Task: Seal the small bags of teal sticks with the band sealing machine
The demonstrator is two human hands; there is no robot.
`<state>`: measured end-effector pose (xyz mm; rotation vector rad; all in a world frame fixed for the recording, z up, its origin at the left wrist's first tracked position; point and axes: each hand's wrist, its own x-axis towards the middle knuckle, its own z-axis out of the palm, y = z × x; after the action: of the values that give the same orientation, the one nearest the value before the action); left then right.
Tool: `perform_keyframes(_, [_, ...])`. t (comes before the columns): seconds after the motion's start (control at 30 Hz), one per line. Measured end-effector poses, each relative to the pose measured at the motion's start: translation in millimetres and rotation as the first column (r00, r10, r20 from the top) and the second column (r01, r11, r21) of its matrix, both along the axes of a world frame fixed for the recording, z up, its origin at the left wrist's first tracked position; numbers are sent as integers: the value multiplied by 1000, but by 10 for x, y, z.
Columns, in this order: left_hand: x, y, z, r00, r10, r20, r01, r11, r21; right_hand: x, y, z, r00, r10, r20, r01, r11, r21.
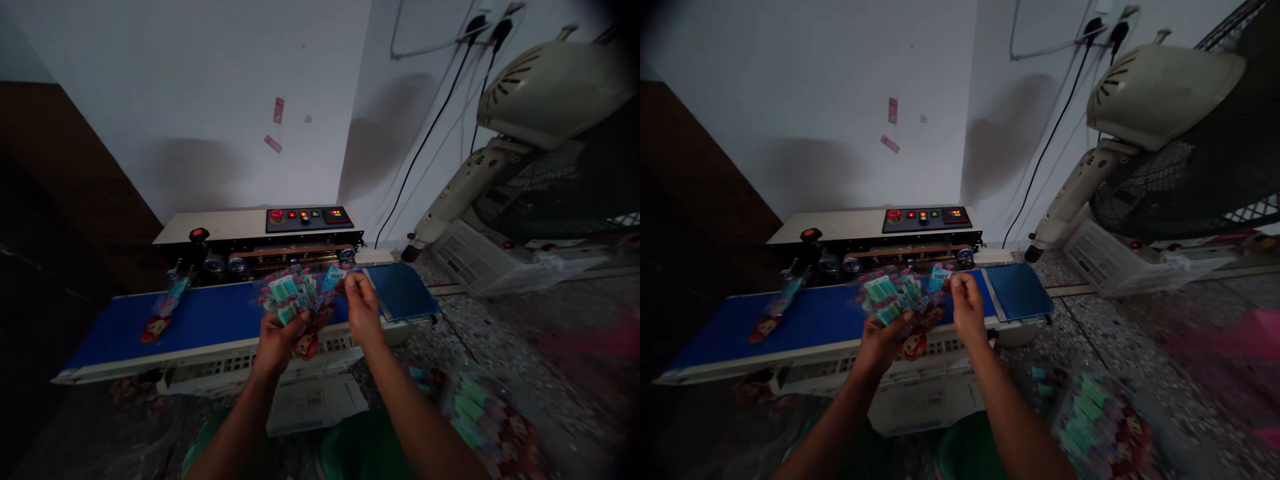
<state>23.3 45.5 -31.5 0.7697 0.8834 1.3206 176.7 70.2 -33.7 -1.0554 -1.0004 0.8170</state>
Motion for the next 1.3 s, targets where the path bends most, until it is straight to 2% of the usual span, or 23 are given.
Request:
perform_keyframes(0.13, [-36,4,-10,998,19,-63,-22,999,-44,120,-11,57,980,-138,143,133,990,48])
perform_keyframes(0.33, [-29,-16,7,1000,-30,9,30,999,-32,302,-9,136,923,-288,257,257,955,149])
perform_keyframes(0.43, [-21,-17,20,999,-35,4,35,998,-44,325,10,136,908,-290,302,249,954,168])
perform_keyframes(0.63, [-23,-25,51,998,-64,15,65,998,-19,293,37,87,903,-275,331,248,961,123])
perform_keyframes(0.8, [-35,-36,45,996,-74,46,76,996,-47,515,194,-8,800,-318,508,322,943,84])
perform_keyframes(0.93, [-52,-31,33,997,-74,15,74,996,-44,903,435,-144,647,-270,713,413,910,-29])
perform_keyframes(1.07, [-54,-17,21,994,-93,49,95,995,-41,1180,625,-181,465,-132,876,553,815,-171])
perform_keyframes(1.13, [-49,-14,17,994,-93,52,96,995,-38,1193,692,-164,428,-15,904,594,758,-269])
perform_keyframes(1.2, [-45,-15,17,994,-101,41,103,994,-38,1125,760,-152,421,58,905,606,724,-329])
perform_keyframes(1.3, [-40,-19,22,994,-111,22,112,993,-42,938,870,-154,431,95,898,585,728,-358])
